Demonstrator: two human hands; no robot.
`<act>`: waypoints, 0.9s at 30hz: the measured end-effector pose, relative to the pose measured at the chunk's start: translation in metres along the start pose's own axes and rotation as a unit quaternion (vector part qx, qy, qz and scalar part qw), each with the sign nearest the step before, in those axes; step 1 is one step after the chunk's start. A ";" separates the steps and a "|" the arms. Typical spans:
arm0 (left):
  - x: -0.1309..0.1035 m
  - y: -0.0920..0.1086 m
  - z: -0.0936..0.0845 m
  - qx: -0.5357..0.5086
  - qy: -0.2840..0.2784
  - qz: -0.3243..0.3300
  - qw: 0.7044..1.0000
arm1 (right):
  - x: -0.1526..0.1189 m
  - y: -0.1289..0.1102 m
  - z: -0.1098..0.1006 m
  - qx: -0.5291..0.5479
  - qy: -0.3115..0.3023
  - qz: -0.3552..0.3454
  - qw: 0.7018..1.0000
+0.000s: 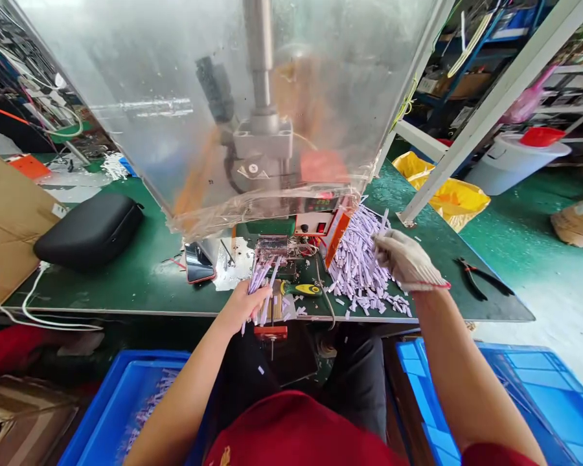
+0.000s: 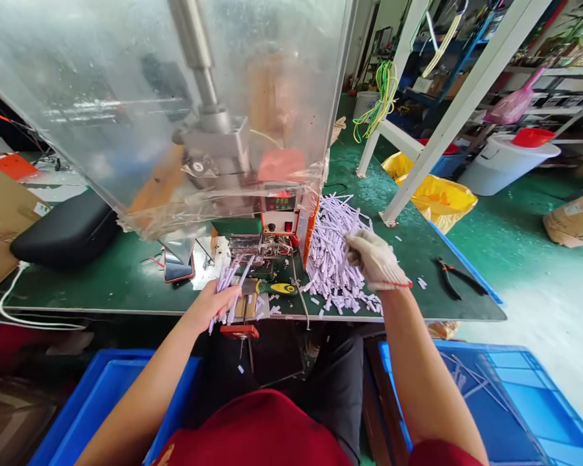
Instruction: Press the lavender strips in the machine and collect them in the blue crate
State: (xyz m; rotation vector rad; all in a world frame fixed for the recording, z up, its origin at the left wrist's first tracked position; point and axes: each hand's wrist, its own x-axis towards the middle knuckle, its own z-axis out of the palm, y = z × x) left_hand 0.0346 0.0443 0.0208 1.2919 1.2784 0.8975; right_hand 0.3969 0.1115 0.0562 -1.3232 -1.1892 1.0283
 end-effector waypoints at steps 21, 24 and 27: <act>-0.058 -0.021 -0.032 -0.087 0.086 -0.015 0.992 | -0.059 0.026 0.191 0.136 -0.184 0.164 0.960; -0.059 -0.022 -0.032 -0.096 0.085 -0.016 0.992 | -0.058 0.028 0.194 0.136 -0.178 0.174 0.959; -0.059 -0.023 -0.032 -0.098 0.083 -0.016 0.992 | -0.058 0.029 0.197 0.142 -0.175 0.176 0.958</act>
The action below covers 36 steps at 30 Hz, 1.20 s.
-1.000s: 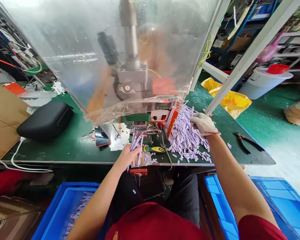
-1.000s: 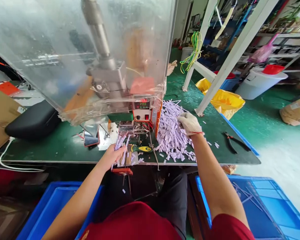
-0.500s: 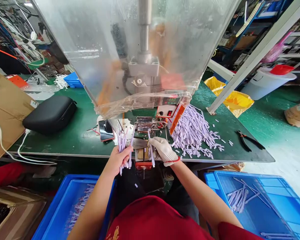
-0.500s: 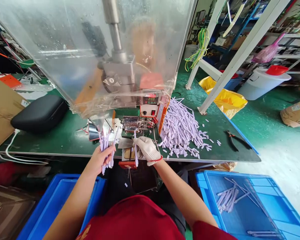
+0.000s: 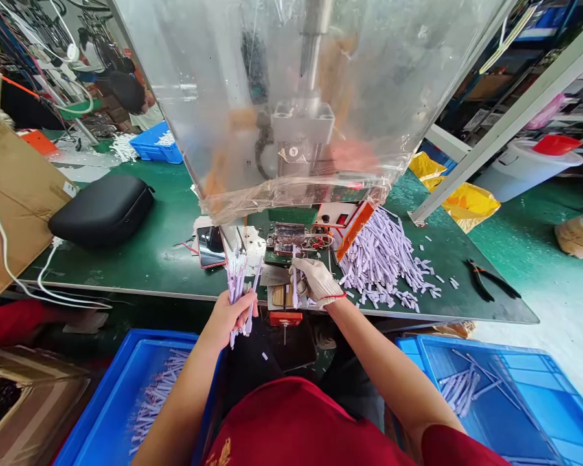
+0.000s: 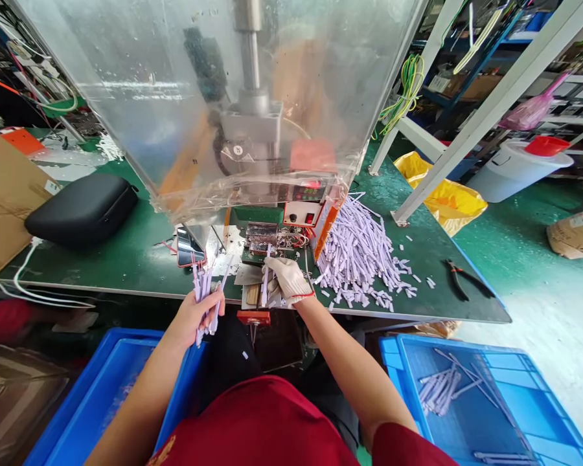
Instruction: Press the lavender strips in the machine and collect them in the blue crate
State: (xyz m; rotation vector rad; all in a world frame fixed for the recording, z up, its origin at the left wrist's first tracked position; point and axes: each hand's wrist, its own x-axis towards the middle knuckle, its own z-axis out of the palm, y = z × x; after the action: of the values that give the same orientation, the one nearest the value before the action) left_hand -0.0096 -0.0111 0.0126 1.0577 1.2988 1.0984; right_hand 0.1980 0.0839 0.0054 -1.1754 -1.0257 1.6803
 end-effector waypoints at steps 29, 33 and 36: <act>0.026 0.048 0.020 0.139 -0.307 -0.004 0.942 | -0.067 -0.058 -0.060 0.017 0.183 -0.213 0.960; 0.016 0.039 -0.014 0.062 -0.207 -0.025 0.976 | -0.036 -0.095 -0.157 -0.016 0.350 -0.254 0.901; 0.024 0.024 -0.006 0.061 -0.135 -0.013 0.989 | 0.004 -0.101 -0.206 -0.359 0.391 -0.169 0.830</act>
State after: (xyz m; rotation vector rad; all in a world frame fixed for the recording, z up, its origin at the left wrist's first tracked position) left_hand -0.0159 0.0169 0.0322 1.2319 1.1687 0.8301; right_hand 0.4116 0.1538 0.0509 -1.8026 -1.2286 0.3846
